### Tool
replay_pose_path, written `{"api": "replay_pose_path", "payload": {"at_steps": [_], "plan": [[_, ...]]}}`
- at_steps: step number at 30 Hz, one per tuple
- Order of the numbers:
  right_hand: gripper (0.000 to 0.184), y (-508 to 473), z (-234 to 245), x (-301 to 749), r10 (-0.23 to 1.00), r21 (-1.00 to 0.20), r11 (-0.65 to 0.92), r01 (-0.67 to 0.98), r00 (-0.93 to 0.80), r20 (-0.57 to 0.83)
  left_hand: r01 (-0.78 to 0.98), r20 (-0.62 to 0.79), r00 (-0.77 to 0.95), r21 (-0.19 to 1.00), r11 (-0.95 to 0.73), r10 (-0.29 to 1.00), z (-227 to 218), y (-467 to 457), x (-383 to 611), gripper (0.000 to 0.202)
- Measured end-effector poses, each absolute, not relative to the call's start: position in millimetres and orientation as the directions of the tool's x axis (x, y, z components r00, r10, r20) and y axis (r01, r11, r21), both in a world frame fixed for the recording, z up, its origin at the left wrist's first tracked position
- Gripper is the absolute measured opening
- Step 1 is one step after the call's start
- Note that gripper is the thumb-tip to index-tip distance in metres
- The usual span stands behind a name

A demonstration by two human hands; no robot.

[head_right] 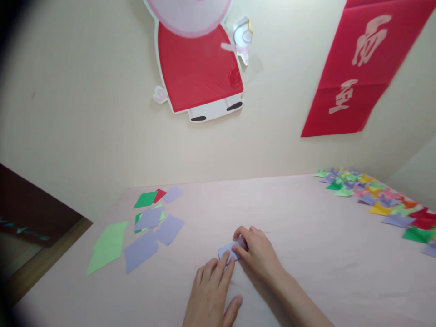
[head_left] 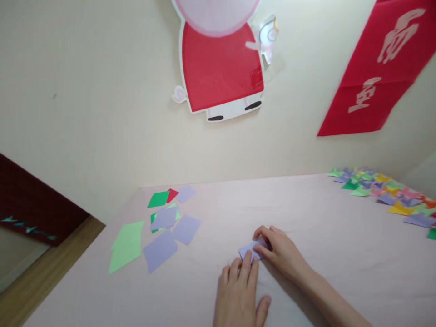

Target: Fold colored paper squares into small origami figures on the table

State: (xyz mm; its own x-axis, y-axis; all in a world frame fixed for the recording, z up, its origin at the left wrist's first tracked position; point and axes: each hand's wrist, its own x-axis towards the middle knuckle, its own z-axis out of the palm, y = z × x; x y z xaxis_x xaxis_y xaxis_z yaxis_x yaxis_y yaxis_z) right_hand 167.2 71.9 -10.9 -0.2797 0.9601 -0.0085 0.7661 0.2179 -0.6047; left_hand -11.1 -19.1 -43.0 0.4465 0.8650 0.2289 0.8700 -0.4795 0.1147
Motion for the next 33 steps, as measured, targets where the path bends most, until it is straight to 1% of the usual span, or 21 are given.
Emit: {"api": "replay_pose_path", "payload": {"at_steps": [3, 9, 14, 24, 30, 33], "plan": [[0.012, 71.6, -13.8, 166.7, 0.963, -0.591, 0.221, 0.776, -0.270, 0.007, 0.867, 0.222, 0.450, 0.121, -0.483, 0.865, -39.7, -18.4, -11.4, 0.063], [0.010, 69.9, -21.3, 162.3, 0.943, -0.528, 0.320, 0.787, -0.316, 0.101, 0.876, 0.209, 0.436, 0.126, -0.466, 0.875, -40.5, -19.2, -9.9, 0.064], [0.008, 72.2, -21.4, 159.2, 0.947, -0.482, 0.315, 0.818, -0.305, 0.101, 0.885, 0.202, 0.416, 0.135, -0.446, 0.886, -41.0, -21.4, -8.5, 0.066], [0.009, 73.4, -10.4, 152.3, 0.969, -0.467, 0.233, 0.853, -0.244, 0.037, 0.909, 0.143, 0.361, 0.166, -0.382, 0.922, -28.7, -19.9, -0.4, 0.066], [0.011, 73.9, -14.1, 152.5, 0.962, -0.466, 0.263, 0.845, -0.269, 0.055, 0.912, 0.154, 0.352, 0.167, -0.376, 0.923, -27.1, -20.3, 0.8, 0.064], [0.011, 71.0, -14.1, 153.9, 0.948, -0.472, 0.309, 0.826, -0.304, 0.089, 0.910, 0.163, 0.359, 0.156, -0.383, 0.919, -28.0, -20.4, 2.0, 0.065]]}}
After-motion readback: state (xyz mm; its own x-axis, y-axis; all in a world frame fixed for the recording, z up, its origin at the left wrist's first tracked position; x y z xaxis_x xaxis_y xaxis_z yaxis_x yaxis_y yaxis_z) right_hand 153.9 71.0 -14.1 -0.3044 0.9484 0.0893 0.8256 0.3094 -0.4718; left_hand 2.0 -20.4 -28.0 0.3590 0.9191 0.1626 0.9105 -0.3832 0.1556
